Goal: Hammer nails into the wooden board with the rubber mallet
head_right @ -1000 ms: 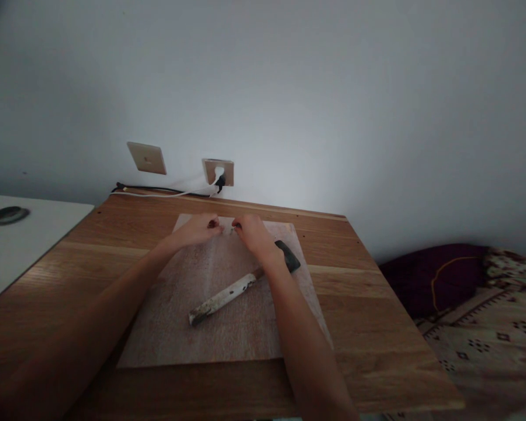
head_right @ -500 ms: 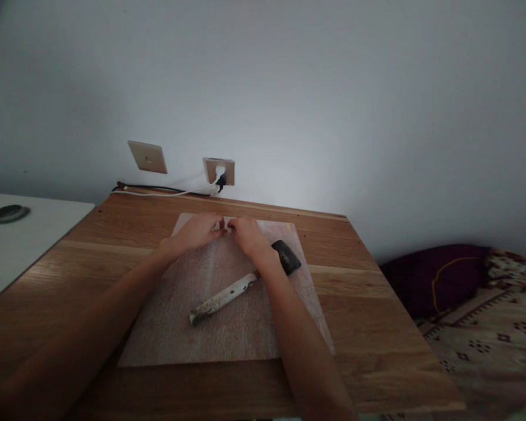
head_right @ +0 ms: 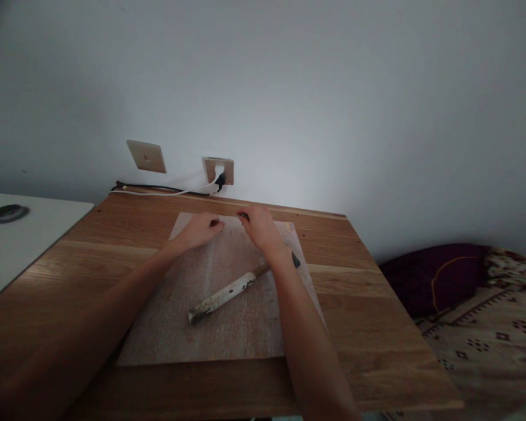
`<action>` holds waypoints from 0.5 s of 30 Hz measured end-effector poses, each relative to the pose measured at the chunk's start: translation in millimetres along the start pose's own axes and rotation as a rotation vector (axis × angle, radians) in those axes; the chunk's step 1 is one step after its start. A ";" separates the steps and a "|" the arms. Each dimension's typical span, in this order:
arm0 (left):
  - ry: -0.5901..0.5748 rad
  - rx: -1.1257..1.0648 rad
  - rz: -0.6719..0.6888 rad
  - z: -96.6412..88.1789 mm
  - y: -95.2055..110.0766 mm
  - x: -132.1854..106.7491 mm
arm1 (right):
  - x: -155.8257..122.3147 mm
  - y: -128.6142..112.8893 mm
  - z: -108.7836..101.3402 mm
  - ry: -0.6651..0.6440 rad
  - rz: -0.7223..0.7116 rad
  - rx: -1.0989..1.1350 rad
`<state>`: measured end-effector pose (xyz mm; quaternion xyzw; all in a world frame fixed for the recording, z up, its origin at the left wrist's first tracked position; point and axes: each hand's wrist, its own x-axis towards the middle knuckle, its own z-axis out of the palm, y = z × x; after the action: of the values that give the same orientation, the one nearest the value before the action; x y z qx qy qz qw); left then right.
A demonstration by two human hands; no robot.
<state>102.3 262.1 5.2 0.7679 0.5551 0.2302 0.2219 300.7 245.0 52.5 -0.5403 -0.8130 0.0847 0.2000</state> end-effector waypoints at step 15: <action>-0.106 -1.542 -0.498 -7.2 39.6 -2.8 | -2.4 -7.7 -12.4 0.065 -0.001 0.034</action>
<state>127.0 248.8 34.3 0.2628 0.3835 0.4550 0.7595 300.2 238.8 65.9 -0.5387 -0.8049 0.0806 0.2355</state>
